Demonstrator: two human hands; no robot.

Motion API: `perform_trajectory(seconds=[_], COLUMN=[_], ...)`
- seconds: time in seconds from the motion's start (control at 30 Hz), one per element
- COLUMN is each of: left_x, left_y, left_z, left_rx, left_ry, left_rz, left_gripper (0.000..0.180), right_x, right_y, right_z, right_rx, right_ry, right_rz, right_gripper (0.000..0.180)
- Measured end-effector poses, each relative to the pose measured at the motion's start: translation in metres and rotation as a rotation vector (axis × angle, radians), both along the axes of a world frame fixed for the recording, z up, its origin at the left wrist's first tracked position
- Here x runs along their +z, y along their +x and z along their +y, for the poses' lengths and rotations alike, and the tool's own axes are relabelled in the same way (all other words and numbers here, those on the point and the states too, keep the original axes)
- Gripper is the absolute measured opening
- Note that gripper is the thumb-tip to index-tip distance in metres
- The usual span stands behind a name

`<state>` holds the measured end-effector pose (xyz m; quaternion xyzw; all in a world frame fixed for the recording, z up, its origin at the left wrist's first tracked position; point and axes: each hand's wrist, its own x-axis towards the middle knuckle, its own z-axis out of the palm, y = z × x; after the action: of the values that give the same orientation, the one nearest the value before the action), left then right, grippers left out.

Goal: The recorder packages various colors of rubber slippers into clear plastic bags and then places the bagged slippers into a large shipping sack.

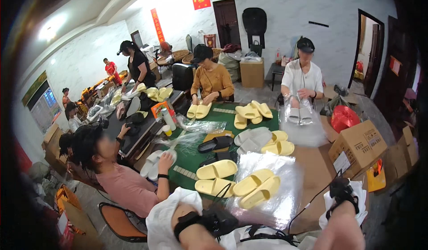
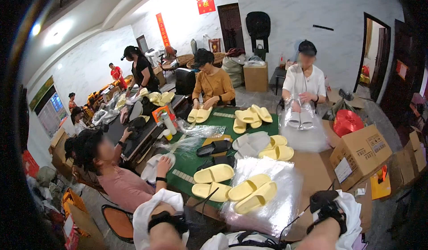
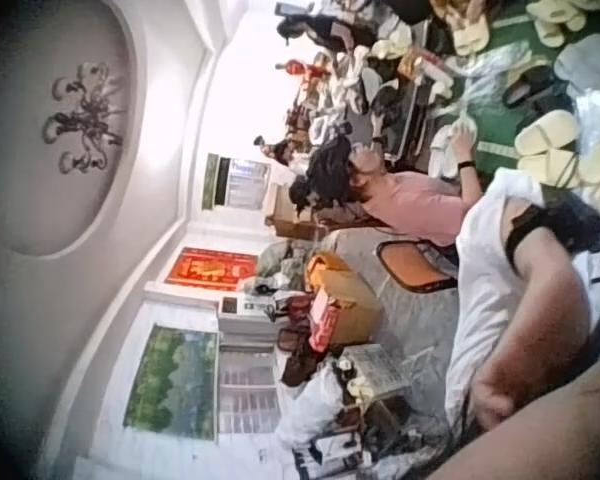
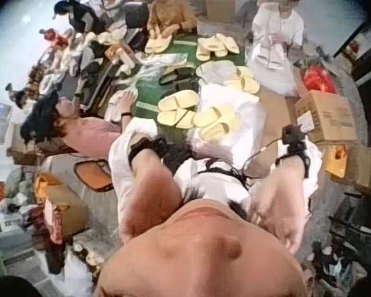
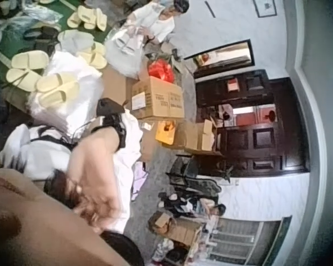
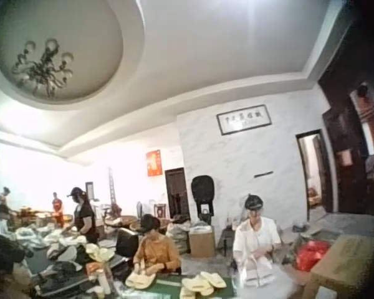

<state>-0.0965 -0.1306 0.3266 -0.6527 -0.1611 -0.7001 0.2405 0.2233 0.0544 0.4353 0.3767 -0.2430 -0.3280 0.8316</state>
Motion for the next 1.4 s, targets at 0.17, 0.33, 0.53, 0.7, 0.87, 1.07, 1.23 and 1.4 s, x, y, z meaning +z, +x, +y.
perform_trajectory(seconds=[0.17, 0.33, 0.53, 0.7, 0.87, 1.07, 1.23, 1.4], left_x=[0.042, 0.014, -0.101, -0.199, -0.255, -0.305, -0.327, -0.345], left_y=[0.067, 0.088, 0.012, -0.025, -0.014, 0.004, 0.005, -0.017], left_z=[0.055, 0.079, 0.080, 0.043, 0.048, 0.083, 0.104, 0.114], left_rx=[0.343, 0.579, 0.616, 0.614, 0.412, 0.439, 0.430, 0.273], left_ry=[0.171, 0.285, -0.863, -1.611, -1.678, -1.526, -1.751, -1.806], left_rz=[0.442, 0.840, 0.372, 0.026, 0.171, 0.417, 0.386, 0.124], left_gripper=[0.020, 0.012, 0.026, 0.032, 0.034, 0.042, 0.041, 0.033], right_x=[-0.069, -0.094, -0.225, -0.311, -0.428, -0.414, -0.434, -0.427], right_y=[-0.044, -0.091, -0.111, -0.105, -0.120, -0.166, -0.181, -0.182], right_z=[0.001, 0.040, 0.066, 0.053, 0.037, 0.009, 0.005, 0.007], right_rx=[0.118, -0.019, -0.140, -0.138, 0.065, -0.220, -0.271, -0.351], right_ry=[0.190, 0.188, -1.054, -1.937, -2.006, -2.592, -2.589, -2.592], right_rz=[-0.506, -1.109, -1.899, -2.642, -2.562, -1.819, -1.392, -1.161], right_gripper=[0.032, 0.018, 0.019, 0.034, 0.050, 0.046, 0.036, 0.022])
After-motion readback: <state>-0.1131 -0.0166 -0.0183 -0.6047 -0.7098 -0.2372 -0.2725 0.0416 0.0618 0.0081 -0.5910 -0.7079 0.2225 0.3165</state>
